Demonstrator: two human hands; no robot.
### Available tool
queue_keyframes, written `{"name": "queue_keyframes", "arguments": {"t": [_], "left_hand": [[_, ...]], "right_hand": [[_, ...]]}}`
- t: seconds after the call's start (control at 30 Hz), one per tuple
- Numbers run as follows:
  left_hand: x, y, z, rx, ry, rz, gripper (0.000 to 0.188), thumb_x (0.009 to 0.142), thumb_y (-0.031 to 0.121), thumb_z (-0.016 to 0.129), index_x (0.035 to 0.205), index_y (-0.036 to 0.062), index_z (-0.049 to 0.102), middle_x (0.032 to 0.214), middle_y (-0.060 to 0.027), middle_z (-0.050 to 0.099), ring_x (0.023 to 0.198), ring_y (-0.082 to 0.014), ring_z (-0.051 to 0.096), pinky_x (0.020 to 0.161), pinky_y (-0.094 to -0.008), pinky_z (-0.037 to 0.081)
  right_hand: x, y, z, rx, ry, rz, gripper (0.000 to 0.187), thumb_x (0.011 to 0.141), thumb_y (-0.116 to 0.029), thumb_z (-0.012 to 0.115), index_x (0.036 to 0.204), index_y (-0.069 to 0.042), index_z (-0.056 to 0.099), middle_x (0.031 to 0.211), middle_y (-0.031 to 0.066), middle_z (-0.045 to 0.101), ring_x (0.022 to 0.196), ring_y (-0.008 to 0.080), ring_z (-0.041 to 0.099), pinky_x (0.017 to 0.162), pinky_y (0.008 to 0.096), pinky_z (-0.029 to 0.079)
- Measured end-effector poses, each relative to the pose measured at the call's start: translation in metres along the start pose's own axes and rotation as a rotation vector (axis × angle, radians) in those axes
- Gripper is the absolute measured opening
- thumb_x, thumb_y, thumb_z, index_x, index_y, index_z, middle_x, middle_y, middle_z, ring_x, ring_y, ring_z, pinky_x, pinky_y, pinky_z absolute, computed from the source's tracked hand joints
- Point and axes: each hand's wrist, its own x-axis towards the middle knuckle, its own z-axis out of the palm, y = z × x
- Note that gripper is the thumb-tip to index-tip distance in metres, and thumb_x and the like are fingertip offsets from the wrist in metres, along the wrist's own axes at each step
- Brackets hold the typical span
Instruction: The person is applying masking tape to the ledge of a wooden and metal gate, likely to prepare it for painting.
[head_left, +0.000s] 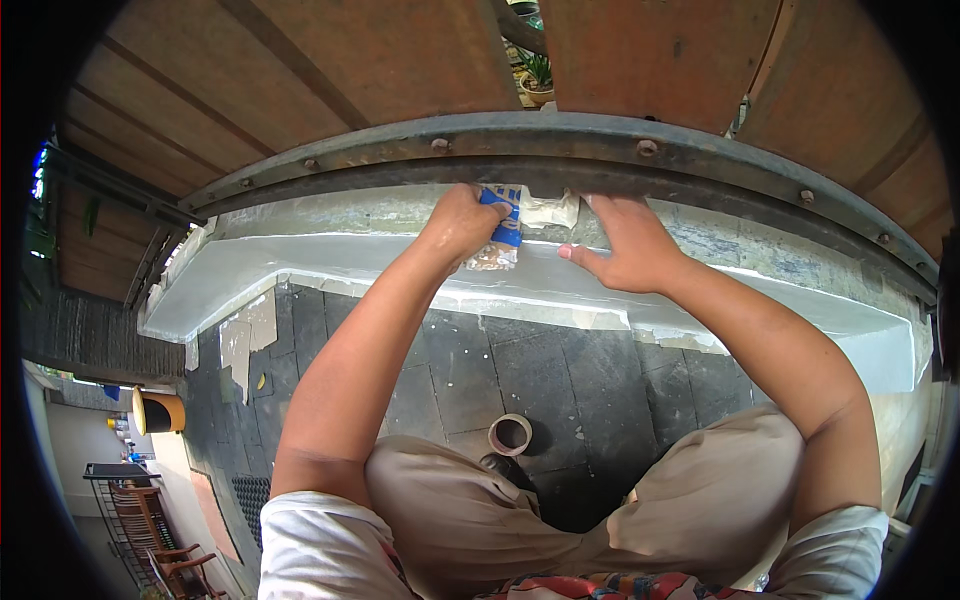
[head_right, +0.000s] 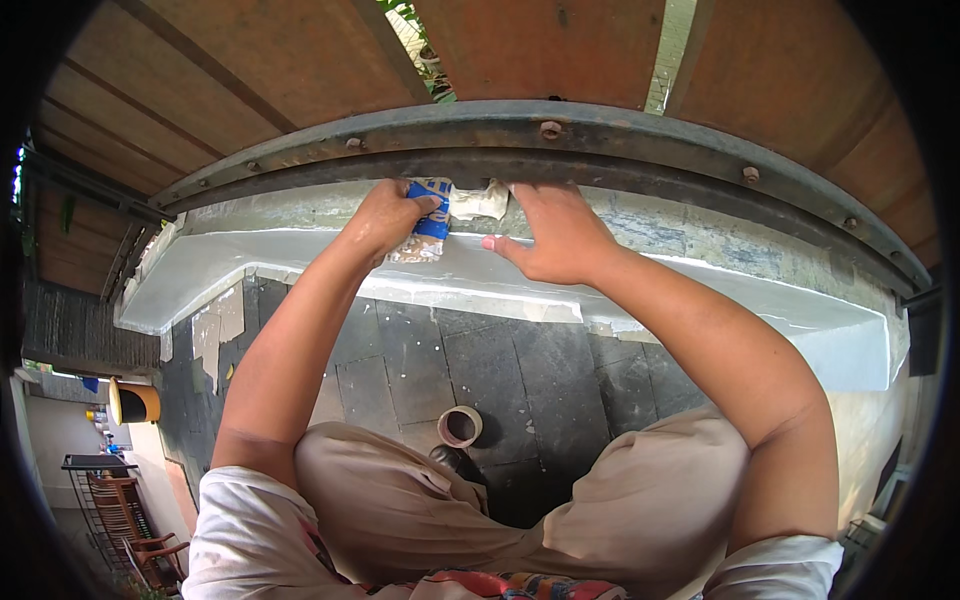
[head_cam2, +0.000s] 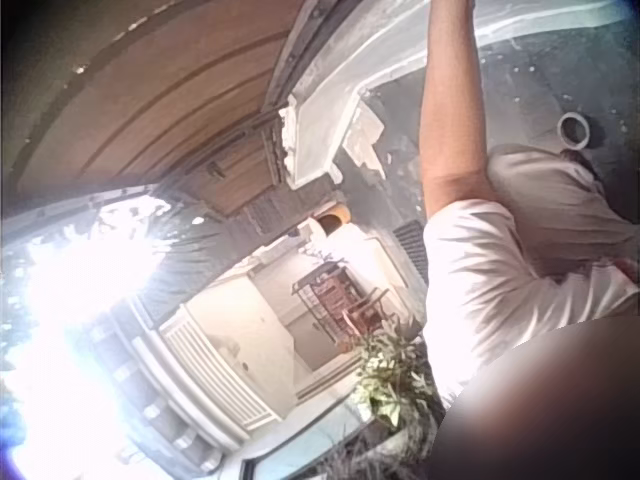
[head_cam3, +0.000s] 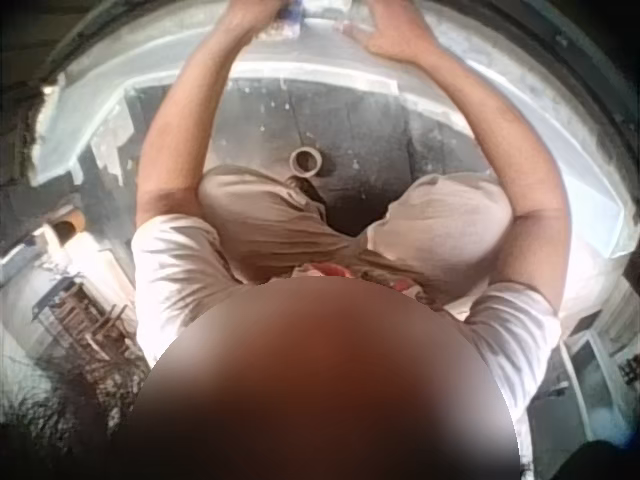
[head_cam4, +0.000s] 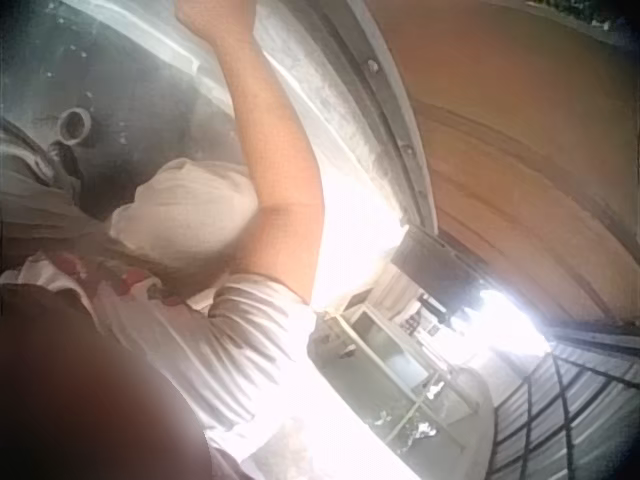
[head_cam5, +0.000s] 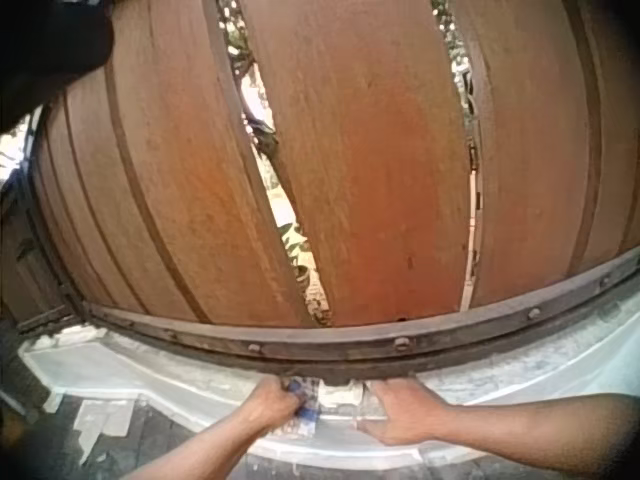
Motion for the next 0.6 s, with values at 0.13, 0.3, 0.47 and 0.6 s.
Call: {"name": "queue_keyframes", "arguments": {"t": [0.13, 0.3, 0.47, 0.6], "left_hand": [[-0.005, 0.013, 0.006, -0.133, 0.044, 0.009, 0.034, 0.085, 0.023, 0.068, 0.087, -0.0105, 0.071, 0.084, -0.0278, 0.071, 0.081, -0.0376, 0.071, 0.078, -0.0437, 0.053], [-0.002, 0.005, 0.005, 0.099, 0.112, 0.097, 0.046, 0.086, 0.033, 0.068, 0.087, -0.0127, 0.07, 0.086, -0.0327, 0.068, 0.086, -0.044, 0.069, 0.082, -0.0461, 0.053], [0.004, 0.0, 0.011, -0.009, 0.173, 0.072, 0.048, 0.086, 0.037, 0.068, 0.087, -0.0113, 0.07, 0.087, -0.0328, 0.068, 0.089, -0.0453, 0.068, 0.082, -0.0474, 0.052], [0.004, 0.007, 0.014, 0.056, 0.206, 0.108, 0.046, 0.088, 0.036, 0.065, 0.087, -0.0089, 0.071, 0.091, -0.0319, 0.068, 0.09, -0.0477, 0.065, 0.084, -0.0487, 0.051]], "right_hand": [[-0.002, 0.0, -0.003, -0.018, 0.001, 0.014, 0.078, 0.087, -0.046, 0.07, 0.144, 0.0, 0.042, 0.142, 0.0284, 0.047, 0.133, 0.0446, 0.044, 0.112, 0.0472, 0.034], [-0.006, 0.009, -0.001, -0.038, 0.074, -0.037, 0.076, 0.087, -0.044, 0.07, 0.144, -0.002, 0.043, 0.138, 0.028, 0.051, 0.129, 0.0444, 0.047, 0.11, 0.0471, 0.036], [-0.002, 0.004, 0.0, 0.011, 0.049, -0.03, 0.073, 0.087, -0.044, 0.07, 0.142, -0.002, 0.046, 0.133, 0.0269, 0.056, 0.125, 0.0434, 0.052, 0.106, 0.0466, 0.039], [-0.003, 0.001, -0.003, -0.031, 0.032, -0.015, 0.074, 0.087, -0.044, 0.07, 0.142, -0.002, 0.046, 0.134, 0.0264, 0.055, 0.125, 0.0433, 0.052, 0.107, 0.0467, 0.039]]}}
